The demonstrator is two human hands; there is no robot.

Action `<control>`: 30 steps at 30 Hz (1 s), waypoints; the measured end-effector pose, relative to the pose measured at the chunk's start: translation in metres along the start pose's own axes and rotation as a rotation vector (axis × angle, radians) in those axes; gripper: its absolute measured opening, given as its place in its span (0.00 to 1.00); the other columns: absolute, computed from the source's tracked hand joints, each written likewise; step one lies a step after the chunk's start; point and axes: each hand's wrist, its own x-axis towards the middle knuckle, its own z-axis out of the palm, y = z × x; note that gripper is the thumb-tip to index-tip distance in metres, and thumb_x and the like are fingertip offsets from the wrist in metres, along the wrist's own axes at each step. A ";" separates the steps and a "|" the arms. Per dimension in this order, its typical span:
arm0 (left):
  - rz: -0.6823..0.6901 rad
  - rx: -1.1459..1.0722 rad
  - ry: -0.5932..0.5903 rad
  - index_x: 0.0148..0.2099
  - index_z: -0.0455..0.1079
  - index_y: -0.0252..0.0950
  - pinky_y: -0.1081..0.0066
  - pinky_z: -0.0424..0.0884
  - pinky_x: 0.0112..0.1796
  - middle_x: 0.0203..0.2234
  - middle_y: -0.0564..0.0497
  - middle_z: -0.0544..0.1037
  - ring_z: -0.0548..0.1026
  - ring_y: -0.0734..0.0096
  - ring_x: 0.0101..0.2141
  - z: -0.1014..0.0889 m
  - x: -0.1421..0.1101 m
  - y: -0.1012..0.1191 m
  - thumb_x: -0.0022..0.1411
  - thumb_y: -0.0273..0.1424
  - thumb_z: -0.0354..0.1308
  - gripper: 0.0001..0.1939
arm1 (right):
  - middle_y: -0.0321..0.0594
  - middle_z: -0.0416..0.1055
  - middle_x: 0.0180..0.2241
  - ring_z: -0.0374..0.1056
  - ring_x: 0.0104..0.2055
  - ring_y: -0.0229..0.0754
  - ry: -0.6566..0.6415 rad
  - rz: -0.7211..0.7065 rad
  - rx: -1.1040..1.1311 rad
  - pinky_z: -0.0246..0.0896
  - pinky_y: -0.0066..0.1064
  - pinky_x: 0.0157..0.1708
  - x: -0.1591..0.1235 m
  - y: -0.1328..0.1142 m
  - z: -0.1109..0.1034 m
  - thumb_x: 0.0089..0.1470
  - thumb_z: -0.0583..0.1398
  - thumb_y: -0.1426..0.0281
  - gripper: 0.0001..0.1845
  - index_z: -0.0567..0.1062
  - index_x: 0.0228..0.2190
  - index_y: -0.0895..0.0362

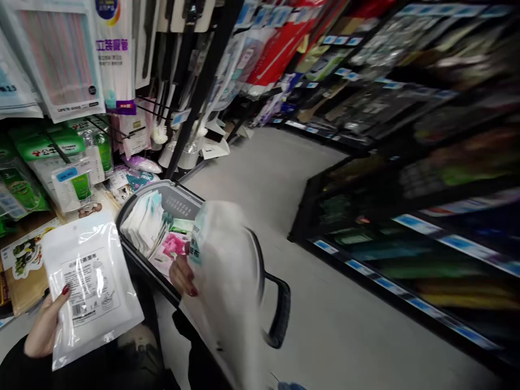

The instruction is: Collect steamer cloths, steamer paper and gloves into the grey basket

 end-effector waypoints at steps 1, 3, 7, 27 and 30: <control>-0.003 0.015 0.008 0.61 0.60 0.39 0.56 0.73 0.44 0.42 0.44 0.80 0.77 0.48 0.42 -0.002 0.001 0.000 0.53 0.26 0.61 0.33 | 0.24 0.50 0.11 0.48 0.08 0.33 -0.018 -0.015 0.055 0.45 0.25 0.11 0.001 0.010 -0.003 0.47 0.49 0.41 0.28 0.67 0.32 0.51; -0.015 0.039 0.008 0.62 0.58 0.42 0.57 0.72 0.45 0.43 0.45 0.80 0.76 0.49 0.42 -0.004 0.004 0.000 0.54 0.28 0.61 0.33 | 0.17 0.37 0.07 0.32 0.04 0.29 -0.072 -0.066 0.344 0.33 0.23 0.08 0.000 0.029 -0.007 0.44 0.51 0.40 0.27 0.66 0.27 0.51; -0.049 0.107 -0.017 0.62 0.57 0.45 0.58 0.71 0.47 0.43 0.47 0.80 0.76 0.51 0.43 0.001 0.005 0.000 0.55 0.32 0.61 0.34 | 0.14 0.28 0.07 0.17 0.06 0.25 0.053 -0.120 0.669 0.22 0.22 0.07 -0.009 0.043 -0.002 0.47 0.54 0.46 0.21 0.65 0.25 0.51; 0.029 0.143 -0.002 0.60 0.62 0.44 0.56 0.70 0.48 0.48 0.45 0.77 0.73 0.49 0.48 0.008 0.005 -0.002 0.56 0.30 0.59 0.28 | 0.28 0.53 0.18 0.46 0.19 0.32 0.351 -0.168 -0.760 0.42 0.24 0.19 -0.018 -0.098 0.004 0.53 0.56 0.61 0.13 0.60 0.24 0.55; 0.028 0.158 -0.034 0.60 0.61 0.43 0.55 0.71 0.47 0.50 0.44 0.76 0.73 0.49 0.47 0.009 0.005 -0.004 0.57 0.28 0.59 0.29 | 0.31 0.58 0.21 0.53 0.22 0.34 0.339 -0.204 -0.690 0.48 0.25 0.22 -0.020 -0.097 0.001 0.52 0.57 0.61 0.12 0.63 0.26 0.55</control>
